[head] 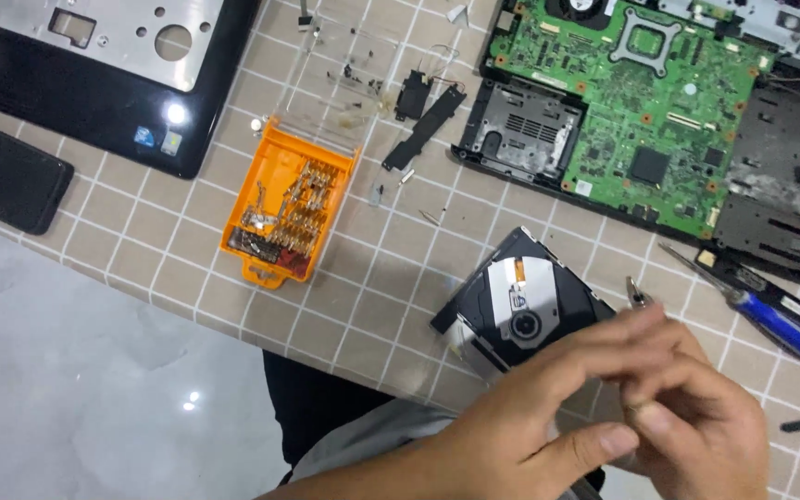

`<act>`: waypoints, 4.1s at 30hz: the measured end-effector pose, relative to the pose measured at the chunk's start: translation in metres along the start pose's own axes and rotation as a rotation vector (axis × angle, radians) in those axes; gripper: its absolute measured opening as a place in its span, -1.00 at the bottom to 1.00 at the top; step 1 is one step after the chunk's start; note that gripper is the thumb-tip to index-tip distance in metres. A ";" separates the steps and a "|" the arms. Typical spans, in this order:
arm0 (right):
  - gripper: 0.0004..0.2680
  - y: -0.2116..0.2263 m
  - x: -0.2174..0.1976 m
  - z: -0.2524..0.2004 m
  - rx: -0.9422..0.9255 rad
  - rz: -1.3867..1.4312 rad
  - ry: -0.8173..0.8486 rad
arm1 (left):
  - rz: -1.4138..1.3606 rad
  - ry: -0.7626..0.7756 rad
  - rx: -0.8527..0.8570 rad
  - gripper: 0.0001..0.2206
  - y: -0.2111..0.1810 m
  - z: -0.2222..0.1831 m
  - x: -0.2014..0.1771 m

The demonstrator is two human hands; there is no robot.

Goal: Disassembling a laptop optical disk drive by removing small screws with a precision screwdriver and prying the casing open.

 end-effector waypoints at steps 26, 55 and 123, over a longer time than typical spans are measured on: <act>-0.80 0.018 0.000 -0.009 -0.038 -0.888 -0.441 | 0.720 -0.329 0.298 -0.91 0.002 0.012 -0.079; -0.87 -0.005 -0.014 0.029 -0.082 -1.154 -0.203 | 0.873 -0.081 0.516 -0.96 -0.015 -0.002 -0.085; -0.60 0.101 0.128 0.091 -0.067 -0.368 0.062 | 0.762 -0.379 0.345 -0.88 -0.040 -0.012 -0.128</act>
Point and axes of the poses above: each hand's wrist, its own z-axis towards the middle knuckle, its own x-axis out of the palm, y = z × x, the point moved 6 cm from there along z, towards the middle knuckle, and after that the axes turned 2 degrees about z, right-handed, at the moved point
